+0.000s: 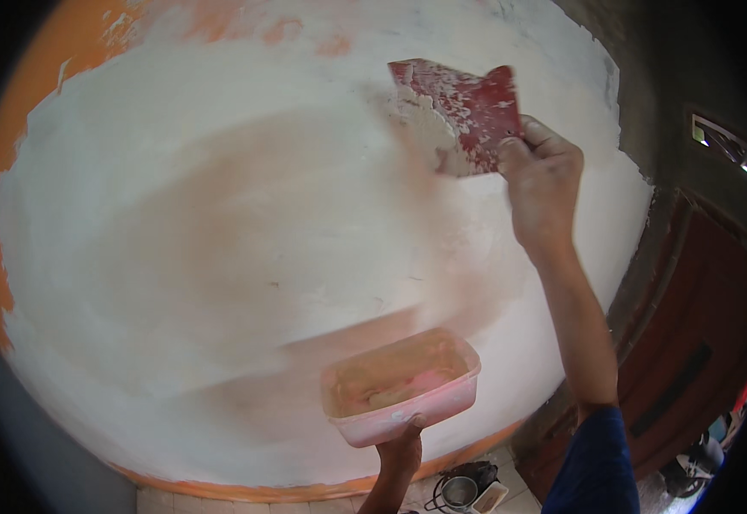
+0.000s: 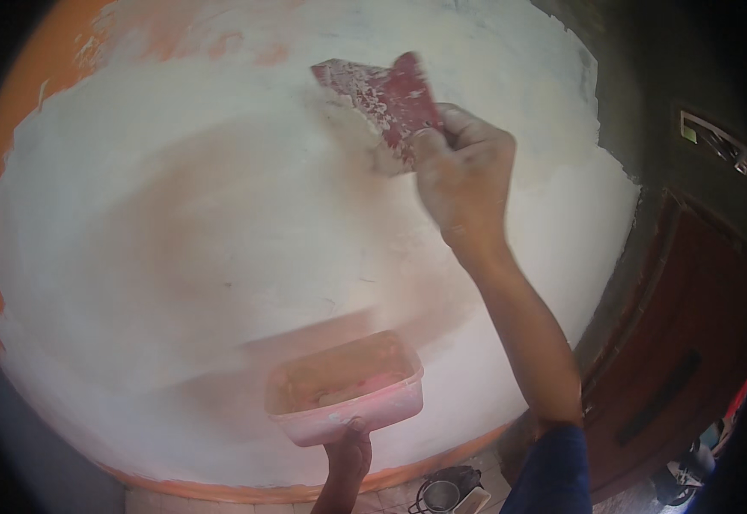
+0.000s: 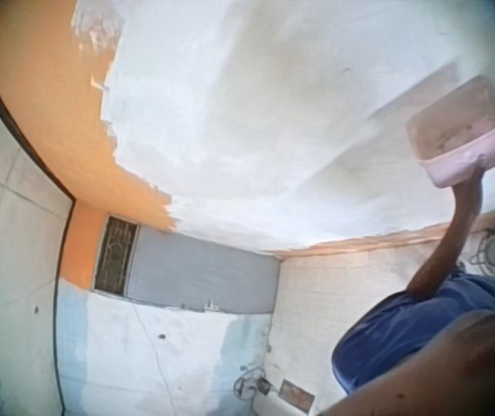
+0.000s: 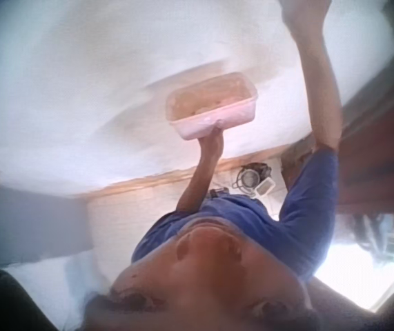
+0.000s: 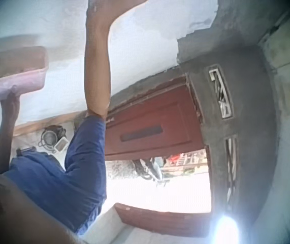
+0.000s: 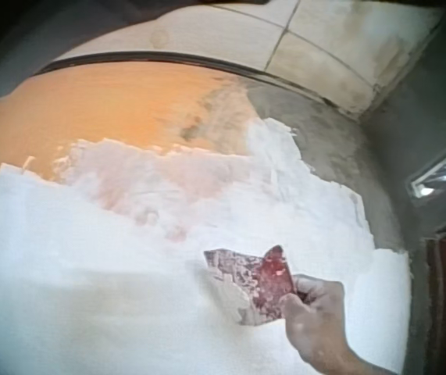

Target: The person applies plaster to a wall using a putty knife and a plastic container, smoothing the material across the surface.

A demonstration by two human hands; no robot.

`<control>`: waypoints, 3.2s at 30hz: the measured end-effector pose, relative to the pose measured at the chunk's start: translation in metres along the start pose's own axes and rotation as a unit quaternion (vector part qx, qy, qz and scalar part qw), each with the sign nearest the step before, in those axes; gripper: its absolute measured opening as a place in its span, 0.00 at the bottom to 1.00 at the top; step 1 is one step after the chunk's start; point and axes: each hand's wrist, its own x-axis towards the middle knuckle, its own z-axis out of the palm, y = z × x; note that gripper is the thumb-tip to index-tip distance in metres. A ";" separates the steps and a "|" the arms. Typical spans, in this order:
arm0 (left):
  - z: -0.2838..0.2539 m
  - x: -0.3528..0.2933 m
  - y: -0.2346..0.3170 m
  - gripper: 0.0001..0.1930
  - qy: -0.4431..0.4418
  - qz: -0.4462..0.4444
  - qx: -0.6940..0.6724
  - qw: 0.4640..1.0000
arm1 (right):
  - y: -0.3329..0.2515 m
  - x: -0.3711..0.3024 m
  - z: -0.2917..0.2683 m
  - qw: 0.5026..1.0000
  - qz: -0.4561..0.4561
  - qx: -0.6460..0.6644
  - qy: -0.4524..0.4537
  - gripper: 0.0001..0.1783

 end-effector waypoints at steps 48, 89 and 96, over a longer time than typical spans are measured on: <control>-0.015 -0.001 0.020 0.22 0.014 0.029 -0.023 0.999 | -0.002 0.075 -0.026 0.949 0.032 -0.233 -0.209 0.15; -0.026 0.018 0.020 0.28 0.025 0.028 0.013 0.999 | 0.069 -0.017 -0.016 0.760 -0.463 -0.448 -0.084 0.19; -0.037 0.035 0.007 0.28 0.006 0.011 -0.020 1.000 | 0.082 0.064 0.009 0.720 -0.397 -0.568 -0.037 0.17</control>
